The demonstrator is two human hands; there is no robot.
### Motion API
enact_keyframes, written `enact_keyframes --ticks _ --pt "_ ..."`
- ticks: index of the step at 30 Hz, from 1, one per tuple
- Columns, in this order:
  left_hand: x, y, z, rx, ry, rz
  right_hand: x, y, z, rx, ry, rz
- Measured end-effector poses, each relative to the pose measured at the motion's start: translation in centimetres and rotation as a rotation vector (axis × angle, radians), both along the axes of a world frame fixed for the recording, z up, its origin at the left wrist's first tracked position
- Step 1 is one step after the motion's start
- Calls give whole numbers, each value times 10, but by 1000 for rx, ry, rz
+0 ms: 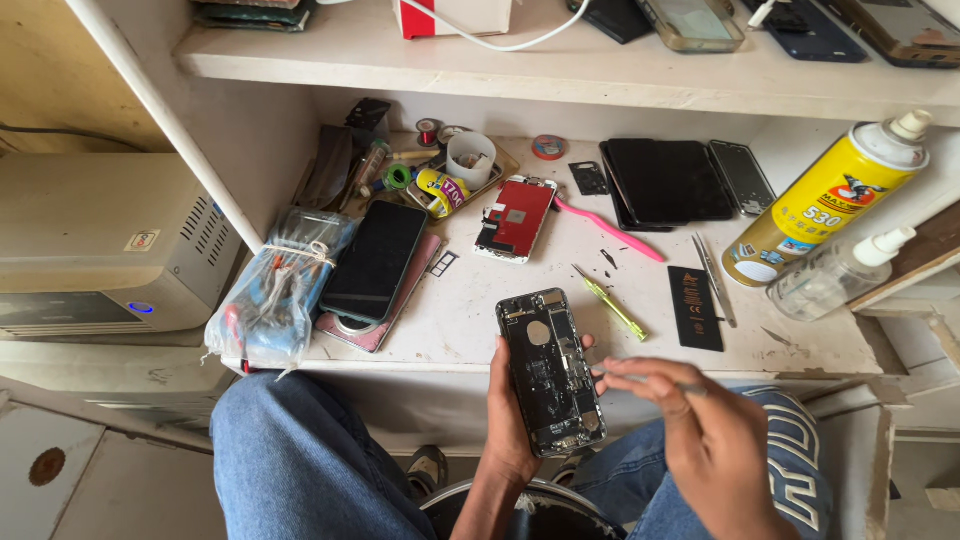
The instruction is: The person holds a disassembled smartphone and uses a screwdriver and tweezers to manipulate internal components on the motherboard. They repeatedly probe and adjust small parts while the phone remains open on the workbench.
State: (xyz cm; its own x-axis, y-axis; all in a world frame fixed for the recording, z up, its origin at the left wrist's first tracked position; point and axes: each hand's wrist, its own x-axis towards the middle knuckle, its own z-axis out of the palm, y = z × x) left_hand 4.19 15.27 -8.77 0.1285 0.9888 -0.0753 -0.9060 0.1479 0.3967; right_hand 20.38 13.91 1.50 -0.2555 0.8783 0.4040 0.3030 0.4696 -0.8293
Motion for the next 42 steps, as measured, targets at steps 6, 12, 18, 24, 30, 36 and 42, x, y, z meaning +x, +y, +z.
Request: enact_keyframes --ticks 6,12,18,24,30,36,42 --pt "-6 0 1 -87 -33 -1 -19 -15 -17 212 -132 -22" --pt "-6 2 3 -44 -82 3 -32 -40 -45 262 -173 -178" --pt "0 5 -2 -48 -119 -16 -30 -43 -56 262 -177 -238" --pt "4 8 1 -41 -127 -39 -26 -38 -58 258 -168 -246" --pt "8 9 7 -56 -121 -34 -21 -34 -62 299 -191 -258" --pt "13 12 3 -100 -44 -17 -15 -35 -77 228 -187 -202" --pt "14 14 -3 -4 -60 -46 -11 -32 -100 422 -396 -10"
